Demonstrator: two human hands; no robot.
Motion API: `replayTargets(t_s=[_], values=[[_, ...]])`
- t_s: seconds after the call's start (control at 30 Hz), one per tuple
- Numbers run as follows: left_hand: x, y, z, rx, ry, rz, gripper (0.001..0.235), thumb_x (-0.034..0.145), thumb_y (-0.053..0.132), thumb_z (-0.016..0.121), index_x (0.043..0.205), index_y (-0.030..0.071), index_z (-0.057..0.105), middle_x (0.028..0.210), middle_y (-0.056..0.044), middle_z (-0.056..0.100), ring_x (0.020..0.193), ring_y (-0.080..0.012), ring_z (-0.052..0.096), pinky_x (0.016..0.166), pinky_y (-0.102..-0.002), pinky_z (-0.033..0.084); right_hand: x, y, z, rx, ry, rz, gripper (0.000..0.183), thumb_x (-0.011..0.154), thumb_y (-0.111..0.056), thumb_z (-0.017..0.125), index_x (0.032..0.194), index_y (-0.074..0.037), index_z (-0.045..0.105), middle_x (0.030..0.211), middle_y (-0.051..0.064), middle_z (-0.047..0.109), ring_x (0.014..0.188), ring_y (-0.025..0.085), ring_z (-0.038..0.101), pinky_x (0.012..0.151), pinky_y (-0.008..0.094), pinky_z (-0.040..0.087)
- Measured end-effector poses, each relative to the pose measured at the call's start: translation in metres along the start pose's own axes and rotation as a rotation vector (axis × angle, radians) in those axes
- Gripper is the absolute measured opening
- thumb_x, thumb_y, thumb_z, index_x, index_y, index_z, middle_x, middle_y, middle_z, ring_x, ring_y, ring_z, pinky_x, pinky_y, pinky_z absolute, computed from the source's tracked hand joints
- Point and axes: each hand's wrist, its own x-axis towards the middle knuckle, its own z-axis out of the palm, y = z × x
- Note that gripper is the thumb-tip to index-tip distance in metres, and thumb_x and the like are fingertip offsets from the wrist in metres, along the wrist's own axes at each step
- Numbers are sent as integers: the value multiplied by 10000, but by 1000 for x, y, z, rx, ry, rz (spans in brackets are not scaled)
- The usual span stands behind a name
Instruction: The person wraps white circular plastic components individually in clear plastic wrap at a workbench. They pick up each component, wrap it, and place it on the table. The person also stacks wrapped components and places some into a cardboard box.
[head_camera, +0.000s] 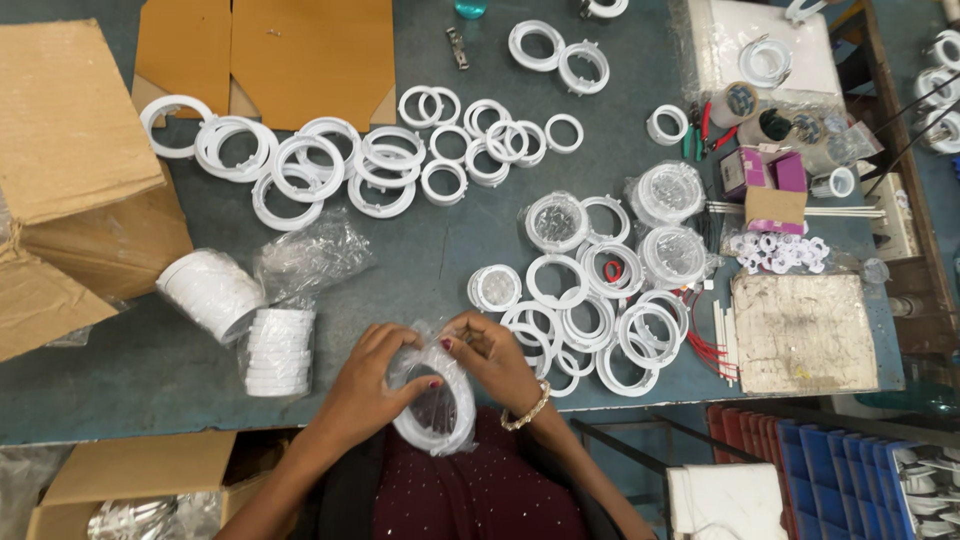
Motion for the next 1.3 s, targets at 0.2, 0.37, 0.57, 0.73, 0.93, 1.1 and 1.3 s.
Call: replayTargets(t_s=[0.2, 0.37, 0.57, 0.73, 0.93, 1.1, 1.3], values=[[3, 0, -6, -87, -21, 75, 568, 746, 322, 842, 1163, 15, 609, 1135, -116, 612, 1119, -277, 599, 949, -395, 482, 2, -1, -2, -20, -37, -27, 109, 1024, -82, 634, 1099, -4, 638, 1005, 13, 677, 907, 50, 630, 824, 233, 536], [9, -6, -6, -82, -84, 116, 538, 775, 322, 820, 1145, 4, 592, 1106, -134, 604, 1080, -292, 593, 928, -402, 471, -2, -2, -1, 28, -38, -24, 140, 1018, -96, 639, 1127, -11, 624, 1022, 10, 670, 929, 48, 627, 843, 236, 531], [16, -5, -4, -33, -113, 55, 422, 821, 367, 788, 993, 27, 607, 961, -127, 584, 954, -284, 584, 856, -403, 474, -9, -6, 7, 57, -17, -32, 167, 1023, -112, 661, 1144, -2, 625, 999, 18, 657, 905, 51, 604, 822, 234, 519], [20, 2, -14, 54, -147, 76, 585, 629, 458, 871, 996, 51, 667, 948, -96, 638, 924, -296, 611, 839, -425, 453, -13, -11, 14, -170, 44, -96, 271, 985, -175, 701, 1169, 14, 641, 980, 39, 652, 821, 67, 592, 715, 240, 512], [20, 2, -23, 160, -220, -25, 731, 536, 466, 962, 1095, 70, 708, 983, -95, 664, 934, -320, 643, 819, -428, 493, -19, -24, 17, -513, 36, -250, 453, 916, -261, 747, 1252, 12, 613, 1139, 145, 649, 981, 224, 655, 870, 335, 536], [34, -4, -22, -204, -423, -176, 587, 555, 387, 945, 1001, 69, 732, 933, -66, 716, 861, -230, 738, 754, -374, 584, -21, -33, 23, -457, 14, -177, 495, 908, -294, 746, 1270, 6, 587, 1153, 160, 646, 1041, 276, 650, 911, 369, 529], [20, -2, -18, -16, -261, -198, 547, 592, 301, 950, 1011, 57, 697, 917, -49, 692, 821, -214, 725, 754, -355, 543, -19, -26, 25, -557, 81, -224, 452, 932, -277, 731, 1264, 1, 600, 1178, 165, 644, 1042, 296, 643, 917, 382, 524]])
